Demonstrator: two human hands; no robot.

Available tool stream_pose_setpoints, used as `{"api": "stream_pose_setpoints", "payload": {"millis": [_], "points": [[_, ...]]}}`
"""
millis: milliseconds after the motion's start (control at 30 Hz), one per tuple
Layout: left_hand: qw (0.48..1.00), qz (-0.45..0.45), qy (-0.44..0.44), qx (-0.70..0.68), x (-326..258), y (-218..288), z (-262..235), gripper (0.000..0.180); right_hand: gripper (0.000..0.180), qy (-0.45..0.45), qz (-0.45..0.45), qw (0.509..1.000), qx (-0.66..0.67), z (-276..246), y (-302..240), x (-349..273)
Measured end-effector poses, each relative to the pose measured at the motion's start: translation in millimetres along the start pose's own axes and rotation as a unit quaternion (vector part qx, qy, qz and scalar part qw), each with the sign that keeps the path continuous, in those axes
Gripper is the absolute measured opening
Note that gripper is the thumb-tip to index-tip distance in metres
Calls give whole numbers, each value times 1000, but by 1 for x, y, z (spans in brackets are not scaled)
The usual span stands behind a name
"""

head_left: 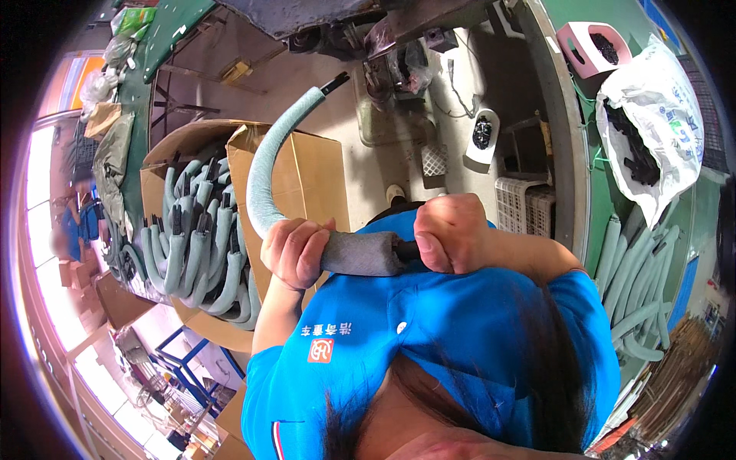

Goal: The person repeatedly picks up gray flexible tubes and black plastic end caps, inserts the caps into the tube ends using a press machine, and places the finished assemblies into a cardboard box. The process is repeated continuously throughout the clip.

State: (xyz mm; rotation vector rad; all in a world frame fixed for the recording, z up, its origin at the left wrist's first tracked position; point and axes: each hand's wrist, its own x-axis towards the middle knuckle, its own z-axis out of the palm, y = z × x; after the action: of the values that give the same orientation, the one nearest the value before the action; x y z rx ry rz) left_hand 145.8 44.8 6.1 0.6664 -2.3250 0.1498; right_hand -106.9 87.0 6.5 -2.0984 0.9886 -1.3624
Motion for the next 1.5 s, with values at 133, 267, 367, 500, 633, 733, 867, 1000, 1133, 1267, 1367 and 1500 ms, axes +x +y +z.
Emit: {"api": "stream_pose_setpoints", "payload": {"millis": [133, 267, 367, 500, 633, 733, 867, 1000, 1133, 1267, 1367, 1500], "points": [[1000, -1, 0, 19, -1, 7, -2, 34, 15, -11, -14, 1000, -9, -3, 2, -4], [999, -14, -6, 31, -2, 2, -3, 32, 17, -153, 65, 985, 39, -17, 5, 0], [997, -59, 49, 13, -10, -5, -4, 36, 24, -81, 159, 962, 207, -24, 9, -2], [990, -57, 127, 34, -14, -31, -31, 40, 33, 41, 260, 936, 233, -22, 18, -13], [965, -30, 122, 231, -7, -53, -106, 41, 34, 105, 338, 911, 212, -21, 34, -40], [914, -54, 58, 399, -14, -77, -150, 37, 36, 131, 396, 886, 202, -22, 47, -57], [820, -176, -42, 544, -77, -158, -188, 47, 38, 158, 441, 842, 266, -10, 50, -61], [746, -376, -285, 470, -169, -243, -185, 56, 38, 127, 449, 853, 233, -1, 43, -50], [685, -591, -310, 293, -189, -276, -165, 60, 38, 152, 439, 866, 185, -8, 39, -55], [642, -499, -344, 470, -106, -258, -114, 57, 33, 255, 506, 819, 97, -32, 30, -95], [850, -351, -296, 258, -71, -237, -42, 55, 28, 279, 551, 783, -77, -54, 39, -145], [826, -228, -491, -158, -54, -161, 61, 45, 24, 383, 573, 676, -261, -109, 66, -282]]}}
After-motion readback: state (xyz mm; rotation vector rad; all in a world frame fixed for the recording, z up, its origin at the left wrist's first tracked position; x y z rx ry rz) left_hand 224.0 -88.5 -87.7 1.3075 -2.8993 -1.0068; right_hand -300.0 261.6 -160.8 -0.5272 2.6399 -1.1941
